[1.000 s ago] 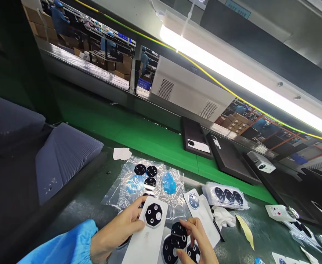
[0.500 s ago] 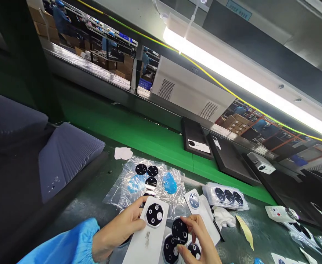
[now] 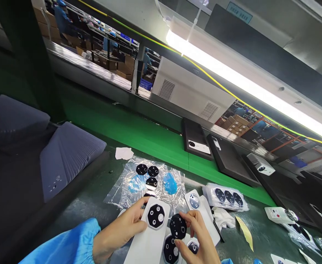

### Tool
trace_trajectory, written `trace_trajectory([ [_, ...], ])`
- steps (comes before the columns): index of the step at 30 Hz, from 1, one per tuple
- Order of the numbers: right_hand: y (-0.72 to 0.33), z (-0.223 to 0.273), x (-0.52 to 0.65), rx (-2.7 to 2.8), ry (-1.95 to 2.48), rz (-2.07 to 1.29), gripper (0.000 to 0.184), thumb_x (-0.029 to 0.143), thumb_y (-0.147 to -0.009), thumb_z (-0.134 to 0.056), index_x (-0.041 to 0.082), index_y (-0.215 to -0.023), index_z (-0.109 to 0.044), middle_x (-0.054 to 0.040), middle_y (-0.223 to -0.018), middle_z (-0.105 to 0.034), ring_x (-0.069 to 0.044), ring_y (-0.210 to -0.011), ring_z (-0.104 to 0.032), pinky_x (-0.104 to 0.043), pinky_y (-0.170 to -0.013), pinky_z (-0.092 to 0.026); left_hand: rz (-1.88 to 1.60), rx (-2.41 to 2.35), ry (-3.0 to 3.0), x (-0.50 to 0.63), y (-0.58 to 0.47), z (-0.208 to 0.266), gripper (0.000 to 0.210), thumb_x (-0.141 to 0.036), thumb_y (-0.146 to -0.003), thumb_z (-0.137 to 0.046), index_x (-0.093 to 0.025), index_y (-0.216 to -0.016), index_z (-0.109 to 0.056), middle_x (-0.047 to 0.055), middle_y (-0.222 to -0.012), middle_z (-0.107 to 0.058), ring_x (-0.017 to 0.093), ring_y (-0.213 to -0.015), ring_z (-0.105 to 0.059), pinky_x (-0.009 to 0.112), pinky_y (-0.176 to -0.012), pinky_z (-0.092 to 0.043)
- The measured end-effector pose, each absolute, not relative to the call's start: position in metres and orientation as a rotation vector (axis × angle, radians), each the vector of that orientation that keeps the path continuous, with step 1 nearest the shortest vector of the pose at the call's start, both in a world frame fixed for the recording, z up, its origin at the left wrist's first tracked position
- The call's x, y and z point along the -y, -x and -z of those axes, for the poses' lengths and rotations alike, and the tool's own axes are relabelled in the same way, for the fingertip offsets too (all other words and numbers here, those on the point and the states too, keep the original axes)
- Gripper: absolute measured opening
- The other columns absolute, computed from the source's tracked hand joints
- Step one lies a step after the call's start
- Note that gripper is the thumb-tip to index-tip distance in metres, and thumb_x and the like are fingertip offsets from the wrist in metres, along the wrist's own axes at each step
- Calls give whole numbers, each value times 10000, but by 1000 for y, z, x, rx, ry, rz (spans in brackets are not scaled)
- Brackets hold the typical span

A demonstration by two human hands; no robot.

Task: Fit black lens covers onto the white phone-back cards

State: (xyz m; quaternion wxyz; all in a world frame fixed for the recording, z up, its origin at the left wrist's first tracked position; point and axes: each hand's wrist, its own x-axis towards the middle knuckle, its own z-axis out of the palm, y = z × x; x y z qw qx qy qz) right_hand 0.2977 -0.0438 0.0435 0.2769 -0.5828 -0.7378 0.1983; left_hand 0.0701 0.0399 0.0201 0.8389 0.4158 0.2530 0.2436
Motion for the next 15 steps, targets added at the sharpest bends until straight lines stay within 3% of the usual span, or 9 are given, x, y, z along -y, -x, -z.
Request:
trace_trajectory([
  [6,-268,-45,27,2112,1432,-455,568,78,-744,-581,249,-1266,-438,-54,-1046,-484,-191,-946,-548,-293,-815,-519,-546,-529,-889,-35,-72,-11,728,-256,-637,-612,-216,-1318,-358,-18,-828,-675,135,-648,-600,202,-559,-398],
  [15,-251,-47,14,2176,1366,-400,628,-12,-653,-552,191,-1238,-446,-62,-1052,-460,-186,-976,-537,-281,-836,-510,-549,-525,-868,-34,-72,-6,734,-245,-634,-610,-238,-1331,-383,-9,-882,-681,123,-631,-581,198,-542,-388],
])
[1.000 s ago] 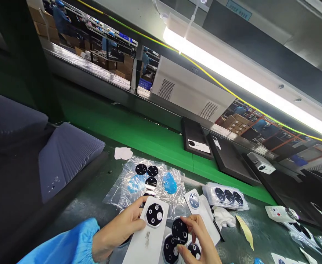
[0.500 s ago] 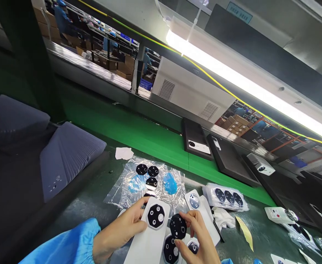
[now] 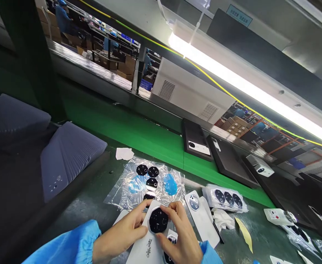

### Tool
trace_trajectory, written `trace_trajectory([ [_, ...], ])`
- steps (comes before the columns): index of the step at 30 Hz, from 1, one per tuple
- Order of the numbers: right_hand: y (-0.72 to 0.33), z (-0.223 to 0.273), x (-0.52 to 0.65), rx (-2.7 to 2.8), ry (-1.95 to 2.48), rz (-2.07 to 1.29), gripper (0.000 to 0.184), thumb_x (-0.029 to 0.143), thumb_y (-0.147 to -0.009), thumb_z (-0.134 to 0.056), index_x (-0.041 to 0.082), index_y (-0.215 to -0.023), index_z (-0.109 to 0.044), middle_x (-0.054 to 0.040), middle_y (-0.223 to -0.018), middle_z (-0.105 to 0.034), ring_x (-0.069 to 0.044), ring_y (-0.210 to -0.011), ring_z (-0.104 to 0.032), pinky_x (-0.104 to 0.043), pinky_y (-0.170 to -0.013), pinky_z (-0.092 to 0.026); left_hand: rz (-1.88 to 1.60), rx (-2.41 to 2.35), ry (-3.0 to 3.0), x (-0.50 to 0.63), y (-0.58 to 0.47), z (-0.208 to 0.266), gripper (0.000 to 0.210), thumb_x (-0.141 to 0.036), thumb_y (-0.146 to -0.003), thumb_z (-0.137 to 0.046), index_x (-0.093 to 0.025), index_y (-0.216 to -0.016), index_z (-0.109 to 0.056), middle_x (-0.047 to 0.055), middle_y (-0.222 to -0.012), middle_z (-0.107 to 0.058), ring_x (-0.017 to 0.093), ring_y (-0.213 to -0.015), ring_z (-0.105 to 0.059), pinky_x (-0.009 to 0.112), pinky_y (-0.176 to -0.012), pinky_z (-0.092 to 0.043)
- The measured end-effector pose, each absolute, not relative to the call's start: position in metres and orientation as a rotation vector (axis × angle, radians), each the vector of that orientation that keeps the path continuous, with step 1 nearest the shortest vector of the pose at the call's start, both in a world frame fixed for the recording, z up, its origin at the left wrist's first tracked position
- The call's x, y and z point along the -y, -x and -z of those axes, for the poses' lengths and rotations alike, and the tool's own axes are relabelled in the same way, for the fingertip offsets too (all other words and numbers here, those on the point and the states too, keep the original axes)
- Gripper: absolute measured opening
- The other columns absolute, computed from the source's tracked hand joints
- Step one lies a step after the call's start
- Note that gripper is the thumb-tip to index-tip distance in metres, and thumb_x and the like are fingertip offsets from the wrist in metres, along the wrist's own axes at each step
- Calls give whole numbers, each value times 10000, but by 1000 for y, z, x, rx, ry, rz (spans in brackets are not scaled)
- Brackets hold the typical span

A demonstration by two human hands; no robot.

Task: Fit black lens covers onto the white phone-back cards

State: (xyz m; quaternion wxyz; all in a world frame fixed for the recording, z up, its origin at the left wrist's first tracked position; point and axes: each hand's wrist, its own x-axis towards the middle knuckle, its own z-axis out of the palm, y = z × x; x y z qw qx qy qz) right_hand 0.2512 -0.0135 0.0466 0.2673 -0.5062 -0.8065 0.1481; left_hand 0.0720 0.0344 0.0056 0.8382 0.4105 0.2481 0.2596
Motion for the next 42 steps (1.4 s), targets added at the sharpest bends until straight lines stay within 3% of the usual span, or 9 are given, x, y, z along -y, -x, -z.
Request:
trace_trajectory([
  [11,-248,-46,12,2179,1400,-399,627,-22,-627,-569,181,-1211,-465,-60,-1025,-475,-188,-952,-547,-280,-812,-520,-523,-581,-911,-33,-70,-8,658,-269,-625,-585,-240,-1262,-421,-11,-845,-647,128,-640,-555,216,-566,-388],
  [31,-249,-48,12,2253,1408,-230,662,-16,-606,-628,198,-1207,-453,-62,-1010,-493,-197,-898,-588,-315,-751,-562,-521,-583,-909,-34,-71,-7,794,-265,-625,-589,-210,-1375,-334,11,-916,-690,145,-648,-581,220,-558,-406],
  [34,-251,-46,12,2263,1390,-198,690,6,-631,-675,224,-1239,-434,-66,-1030,-500,-203,-902,-597,-322,-743,-565,-501,-640,-958,-32,-66,-12,722,-315,-692,-582,-251,-1378,-365,21,-1085,-677,177,-753,-609,253,-640,-443],
  [37,-250,-45,13,2254,1404,-171,710,32,-638,-734,230,-1249,-433,-73,-1028,-512,-211,-886,-603,-328,-726,-570,-528,-716,-1030,-30,-63,-17,610,-476,-800,-534,-268,-1362,-421,28,-1260,-614,266,-1074,-573,307,-845,-445],
  [39,-249,-45,13,2249,1429,-166,709,65,-636,-775,234,-1244,-451,-76,-1020,-525,-219,-877,-607,-336,-716,-573,-552,-764,-1055,-28,-64,-16,625,-579,-815,-506,-269,-1354,-440,22,-1345,-558,305,-1291,-415,327,-944,-410],
  [42,-246,-45,12,2266,1453,-171,708,112,-611,-831,218,-1225,-495,-85,-1003,-546,-235,-870,-612,-346,-701,-577,-582,-815,-1068,-27,-67,-11,688,-641,-781,-527,-257,-1347,-451,10,-1427,-477,311,-1423,-168,343,-1013,-372],
])
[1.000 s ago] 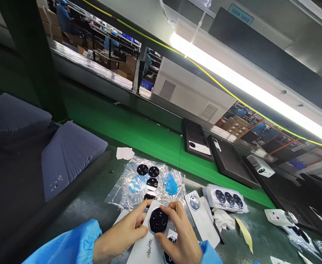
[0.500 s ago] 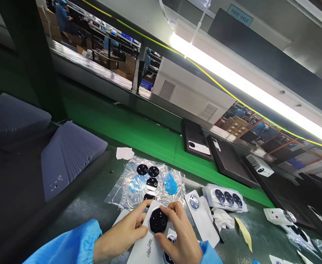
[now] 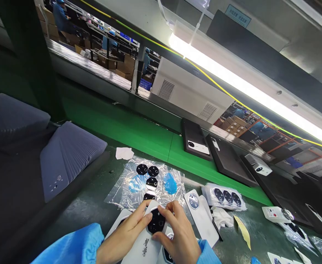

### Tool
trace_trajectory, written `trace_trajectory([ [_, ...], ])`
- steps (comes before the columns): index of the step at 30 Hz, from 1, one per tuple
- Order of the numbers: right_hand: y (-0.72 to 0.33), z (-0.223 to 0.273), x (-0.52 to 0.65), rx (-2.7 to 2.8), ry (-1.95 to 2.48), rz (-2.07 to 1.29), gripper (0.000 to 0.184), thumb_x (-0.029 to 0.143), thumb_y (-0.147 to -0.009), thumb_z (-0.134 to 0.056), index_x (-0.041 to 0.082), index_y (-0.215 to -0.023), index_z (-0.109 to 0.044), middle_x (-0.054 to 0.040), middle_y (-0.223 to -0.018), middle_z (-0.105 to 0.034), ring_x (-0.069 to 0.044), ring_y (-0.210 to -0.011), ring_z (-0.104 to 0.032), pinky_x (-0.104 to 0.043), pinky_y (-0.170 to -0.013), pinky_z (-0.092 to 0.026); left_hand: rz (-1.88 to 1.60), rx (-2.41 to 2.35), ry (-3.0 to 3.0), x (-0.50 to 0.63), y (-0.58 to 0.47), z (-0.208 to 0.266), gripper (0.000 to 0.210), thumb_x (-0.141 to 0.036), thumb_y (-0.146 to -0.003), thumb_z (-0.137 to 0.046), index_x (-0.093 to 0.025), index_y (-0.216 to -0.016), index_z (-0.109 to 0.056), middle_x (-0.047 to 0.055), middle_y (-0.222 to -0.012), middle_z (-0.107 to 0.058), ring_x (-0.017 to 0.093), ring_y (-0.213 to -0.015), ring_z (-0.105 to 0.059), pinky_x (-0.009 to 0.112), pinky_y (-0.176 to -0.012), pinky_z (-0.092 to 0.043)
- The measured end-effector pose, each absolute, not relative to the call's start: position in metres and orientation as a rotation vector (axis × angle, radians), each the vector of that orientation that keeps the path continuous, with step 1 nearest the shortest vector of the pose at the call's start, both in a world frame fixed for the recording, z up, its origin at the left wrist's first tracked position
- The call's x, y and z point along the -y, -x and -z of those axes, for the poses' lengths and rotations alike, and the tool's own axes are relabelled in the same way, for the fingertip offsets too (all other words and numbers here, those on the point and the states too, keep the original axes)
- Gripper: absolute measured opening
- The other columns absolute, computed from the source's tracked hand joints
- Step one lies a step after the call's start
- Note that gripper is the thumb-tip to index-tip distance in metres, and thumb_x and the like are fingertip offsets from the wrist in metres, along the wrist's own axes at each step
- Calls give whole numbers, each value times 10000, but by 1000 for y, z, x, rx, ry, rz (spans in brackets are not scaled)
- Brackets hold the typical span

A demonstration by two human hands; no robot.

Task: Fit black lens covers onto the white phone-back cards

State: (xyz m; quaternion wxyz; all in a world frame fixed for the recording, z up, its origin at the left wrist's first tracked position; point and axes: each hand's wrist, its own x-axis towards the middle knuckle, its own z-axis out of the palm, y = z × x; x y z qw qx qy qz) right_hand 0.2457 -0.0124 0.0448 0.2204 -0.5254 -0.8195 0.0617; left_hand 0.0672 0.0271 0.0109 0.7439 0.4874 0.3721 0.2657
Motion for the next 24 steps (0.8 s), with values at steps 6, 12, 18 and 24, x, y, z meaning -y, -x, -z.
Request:
trace_trajectory([
  [6,-241,-43,11,2279,1522,-191,691,159,-538,-894,164,-1150,-573,-100,-980,-564,-247,-850,-615,-341,-684,-576,-656,-834,-1069,-25,-71,-3,607,-600,-785,-542,-251,-1282,-522,19,-1394,-511,317,-1413,-184,363,-1039,-346],
  [12,-247,-50,11,2188,1499,-333,556,342,-670,-822,187,-1150,-587,-74,-968,-548,-227,-885,-593,-322,-722,-560,-647,-790,-1031,-27,-70,-5,623,-623,-775,-548,-243,-1266,-501,34,-1290,-585,294,-1221,-470,332,-976,-383],
  [18,-259,-39,21,1660,1655,-826,397,517,-910,-470,222,-1138,-608,-56,-911,-596,-182,-801,-612,-288,-662,-526,-593,-745,-894,-28,-68,-18,704,-681,-702,-627,-260,-1246,-478,30,-1274,-585,262,-1090,-546,270,-779,-455],
  [24,-242,-35,22,1097,1471,-1322,667,729,-647,-654,161,-996,-614,50,-554,-522,-109,-446,-521,-240,-468,-446,-571,-654,-891,-25,-72,-18,685,-695,-726,-612,-219,-1195,-463,2,-842,-672,180,-724,-606,257,-632,-427],
])
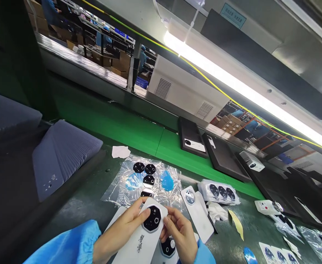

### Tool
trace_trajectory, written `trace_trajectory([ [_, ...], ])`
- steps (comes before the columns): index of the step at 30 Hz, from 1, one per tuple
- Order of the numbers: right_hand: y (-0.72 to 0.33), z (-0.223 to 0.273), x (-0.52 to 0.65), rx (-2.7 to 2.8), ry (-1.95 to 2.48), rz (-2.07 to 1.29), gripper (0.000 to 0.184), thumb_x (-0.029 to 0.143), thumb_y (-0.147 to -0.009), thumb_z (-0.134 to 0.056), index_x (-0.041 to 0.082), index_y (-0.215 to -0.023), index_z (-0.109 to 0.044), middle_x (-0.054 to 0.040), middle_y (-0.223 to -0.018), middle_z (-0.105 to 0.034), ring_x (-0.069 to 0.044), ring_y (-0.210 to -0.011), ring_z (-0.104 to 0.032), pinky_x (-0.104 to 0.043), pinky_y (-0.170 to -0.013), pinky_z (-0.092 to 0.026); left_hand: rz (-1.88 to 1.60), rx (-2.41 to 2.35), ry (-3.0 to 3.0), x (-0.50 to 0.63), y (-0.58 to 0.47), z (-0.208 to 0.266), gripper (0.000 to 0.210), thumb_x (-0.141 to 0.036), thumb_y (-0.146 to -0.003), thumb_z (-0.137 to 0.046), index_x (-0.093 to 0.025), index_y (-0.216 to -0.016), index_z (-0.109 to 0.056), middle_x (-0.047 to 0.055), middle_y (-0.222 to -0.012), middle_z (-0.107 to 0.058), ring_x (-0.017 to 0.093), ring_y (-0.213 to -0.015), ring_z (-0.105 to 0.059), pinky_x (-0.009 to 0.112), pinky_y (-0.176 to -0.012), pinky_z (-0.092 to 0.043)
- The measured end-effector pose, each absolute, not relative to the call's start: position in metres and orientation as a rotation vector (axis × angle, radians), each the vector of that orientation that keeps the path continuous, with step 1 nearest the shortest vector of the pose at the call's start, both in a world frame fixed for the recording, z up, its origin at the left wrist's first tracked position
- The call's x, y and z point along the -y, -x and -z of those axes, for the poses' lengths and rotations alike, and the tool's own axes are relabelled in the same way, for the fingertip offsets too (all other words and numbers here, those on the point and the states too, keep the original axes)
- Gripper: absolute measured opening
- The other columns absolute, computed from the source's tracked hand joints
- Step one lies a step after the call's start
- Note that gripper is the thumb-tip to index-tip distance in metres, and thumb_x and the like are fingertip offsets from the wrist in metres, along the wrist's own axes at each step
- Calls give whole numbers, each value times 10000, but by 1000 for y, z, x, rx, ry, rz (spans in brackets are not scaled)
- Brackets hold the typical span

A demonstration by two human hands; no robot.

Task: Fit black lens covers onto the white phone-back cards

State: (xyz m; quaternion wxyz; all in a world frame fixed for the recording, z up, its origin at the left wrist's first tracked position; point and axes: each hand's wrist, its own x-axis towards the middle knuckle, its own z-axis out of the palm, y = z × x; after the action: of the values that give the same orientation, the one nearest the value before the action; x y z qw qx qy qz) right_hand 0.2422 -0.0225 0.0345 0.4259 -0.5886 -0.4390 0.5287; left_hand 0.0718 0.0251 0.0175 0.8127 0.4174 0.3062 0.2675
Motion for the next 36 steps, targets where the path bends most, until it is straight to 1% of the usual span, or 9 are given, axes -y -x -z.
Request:
trace_trajectory([
  [8,-233,-44,25,958,1409,-1340,582,658,-604,-744,163,-863,-580,58,-525,-549,-93,-390,-524,-224,-436,-419,-505,-631,-967,-25,-70,-19,655,-535,-650,-754,-214,-1145,-469,-9,-852,-656,166,-740,-573,231,-581,-366],
  [14,-230,-46,25,936,1406,-1353,566,643,-603,-753,155,-834,-583,58,-516,-535,-94,-404,-539,-220,-442,-426,-507,-548,-910,-25,-70,-18,717,-576,-625,-775,-193,-1147,-467,14,-858,-652,172,-735,-585,237,-612,-388],
  [21,-230,-49,23,922,1424,-1365,600,673,-586,-741,151,-834,-580,47,-516,-545,-85,-405,-522,-211,-437,-420,-461,-526,-875,-25,-69,-12,744,-563,-694,-739,-216,-1266,-413,-19,-772,-649,123,-592,-546,203,-512,-361],
  [23,-229,-47,22,918,1444,-1348,609,677,-588,-735,151,-853,-583,44,-533,-549,-85,-422,-518,-207,-429,-418,-458,-547,-872,-24,-68,-14,788,-569,-700,-728,-217,-1313,-381,-5,-827,-668,140,-646,-579,210,-549,-402],
  [27,-226,-37,20,870,1498,-1313,661,699,-440,-783,163,-752,-554,49,-567,-525,-66,-406,-449,-192,-355,-338,-488,-661,-867,-20,-66,-18,818,-615,-682,-705,-257,-1341,-377,43,-1166,-633,234,-1007,-590,284,-818,-463],
  [29,-226,-34,20,897,1518,-1265,632,712,-458,-764,167,-675,-527,60,-545,-491,-43,-386,-384,-198,-375,-306,-521,-724,-933,-21,-66,-18,712,-637,-703,-667,-267,-1276,-463,34,-1172,-624,247,-1076,-549,287,-871,-438],
  [32,-224,-34,22,994,1548,-1181,584,720,-561,-707,176,-623,-505,77,-501,-424,-39,-402,-326,-205,-420,-265,-596,-751,-1048,-25,-69,-18,532,-707,-715,-588,-236,-962,-599,13,-880,-631,228,-889,-560,278,-746,-444],
  [34,-222,-36,24,1048,1556,-1158,594,749,-587,-665,181,-611,-490,80,-498,-393,-43,-420,-309,-205,-428,-249,-645,-732,-1094,-28,-71,-18,528,-738,-699,-565,-214,-764,-553,-25,-688,-529,177,-699,-503,257,-617,-402],
  [36,-218,-38,25,1091,1560,-1176,613,780,-595,-631,187,-610,-477,77,-510,-383,-46,-423,-311,-202,-419,-259,-674,-740,-1150,-32,-73,-18,516,-713,-690,-589,-205,-697,-495,-56,-614,-440,138,-614,-424,239,-561,-335],
])
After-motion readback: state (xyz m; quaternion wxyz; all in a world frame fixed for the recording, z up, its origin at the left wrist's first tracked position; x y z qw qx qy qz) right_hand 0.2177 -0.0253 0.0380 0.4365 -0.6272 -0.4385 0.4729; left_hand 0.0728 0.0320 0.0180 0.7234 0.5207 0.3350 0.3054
